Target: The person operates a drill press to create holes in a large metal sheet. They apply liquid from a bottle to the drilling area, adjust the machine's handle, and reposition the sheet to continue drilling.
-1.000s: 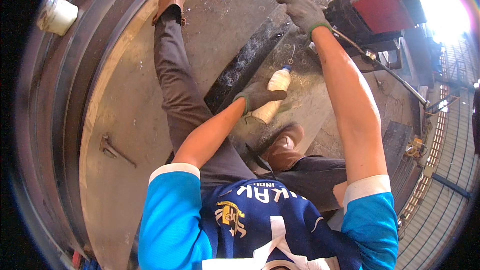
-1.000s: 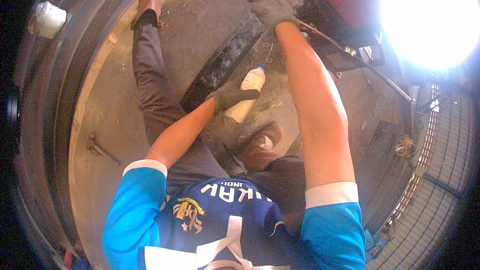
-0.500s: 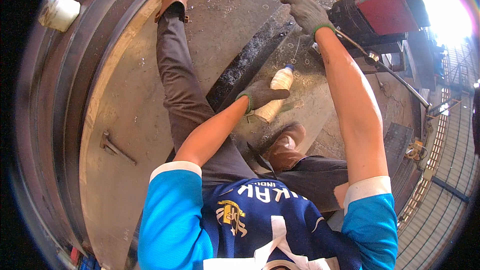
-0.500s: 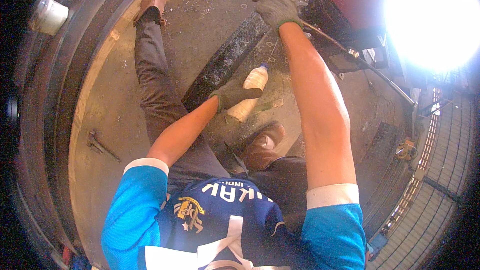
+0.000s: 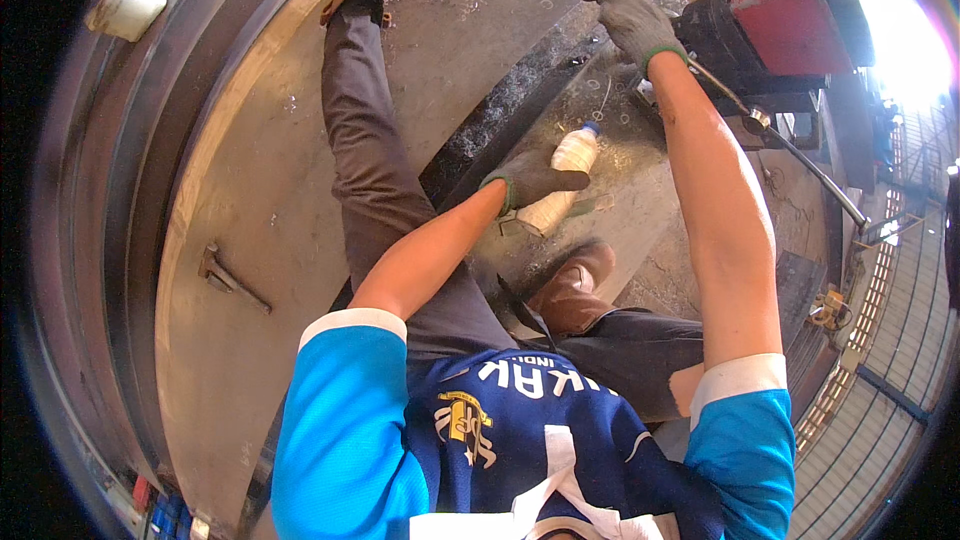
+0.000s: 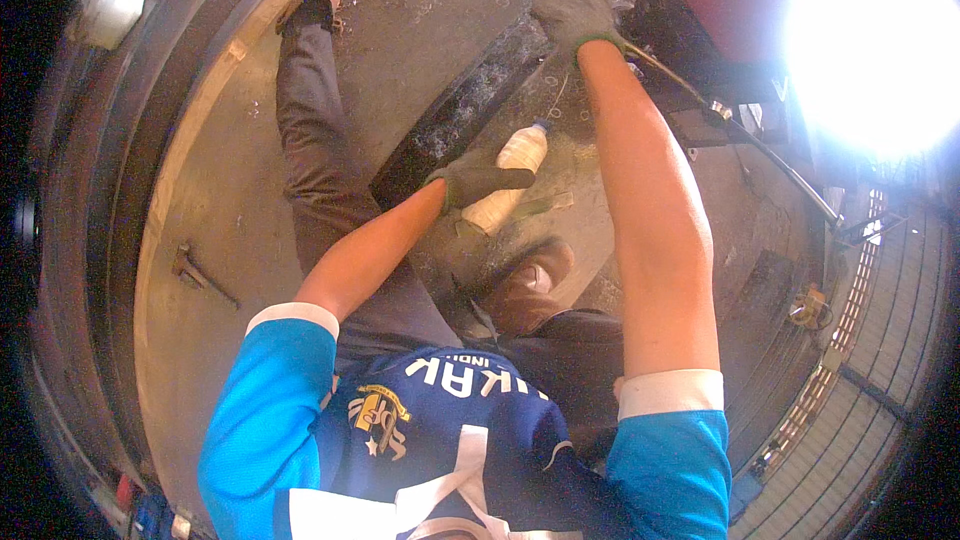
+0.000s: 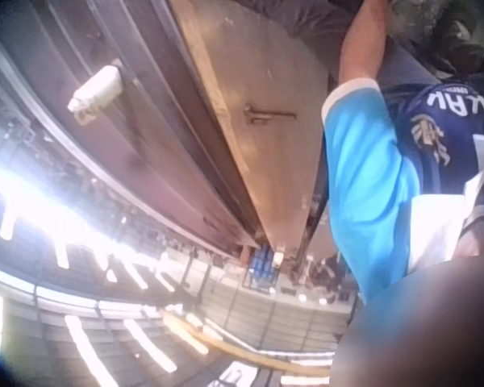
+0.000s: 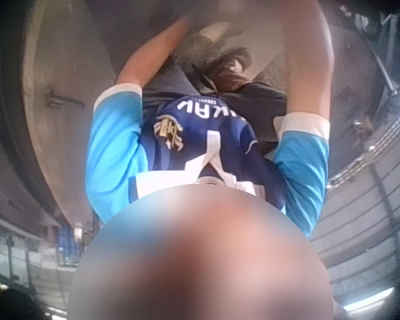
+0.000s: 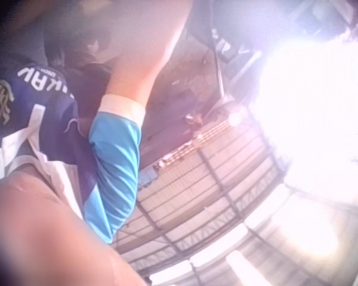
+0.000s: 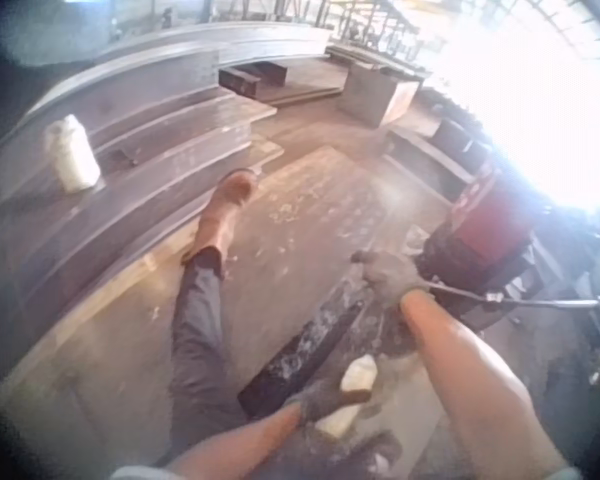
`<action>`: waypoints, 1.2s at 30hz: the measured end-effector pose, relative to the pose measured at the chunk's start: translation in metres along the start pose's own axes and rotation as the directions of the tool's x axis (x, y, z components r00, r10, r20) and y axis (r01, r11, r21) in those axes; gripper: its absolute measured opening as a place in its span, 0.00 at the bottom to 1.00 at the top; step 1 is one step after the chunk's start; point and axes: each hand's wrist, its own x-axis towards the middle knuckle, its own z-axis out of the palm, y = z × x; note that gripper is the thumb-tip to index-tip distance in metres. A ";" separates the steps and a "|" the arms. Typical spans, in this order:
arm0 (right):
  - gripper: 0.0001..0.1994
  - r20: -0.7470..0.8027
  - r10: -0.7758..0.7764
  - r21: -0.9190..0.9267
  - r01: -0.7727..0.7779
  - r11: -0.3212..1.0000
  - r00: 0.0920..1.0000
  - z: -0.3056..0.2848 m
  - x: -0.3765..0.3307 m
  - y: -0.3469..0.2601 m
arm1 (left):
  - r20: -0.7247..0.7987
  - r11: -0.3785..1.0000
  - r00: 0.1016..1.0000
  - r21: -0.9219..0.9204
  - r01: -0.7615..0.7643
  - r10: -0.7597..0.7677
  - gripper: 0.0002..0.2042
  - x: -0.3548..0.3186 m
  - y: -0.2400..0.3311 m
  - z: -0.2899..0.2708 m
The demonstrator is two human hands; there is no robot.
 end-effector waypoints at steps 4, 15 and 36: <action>0.25 -0.009 -0.010 0.000 0.010 1.000 1.000 0.000 0.001 -0.001 | -0.017 0.999 0.999 0.035 0.028 -0.028 0.34 0.001 0.001 0.001; 0.25 -0.068 -0.090 -0.033 0.088 0.996 0.994 0.011 0.001 0.007 | -0.008 1.000 1.000 -0.017 0.024 -0.024 0.35 0.002 -0.002 0.003; 0.25 -0.131 -0.187 -0.116 0.172 0.978 0.974 0.031 0.009 0.016 | -0.054 0.999 0.999 0.047 0.008 -0.006 0.40 0.009 -0.008 0.005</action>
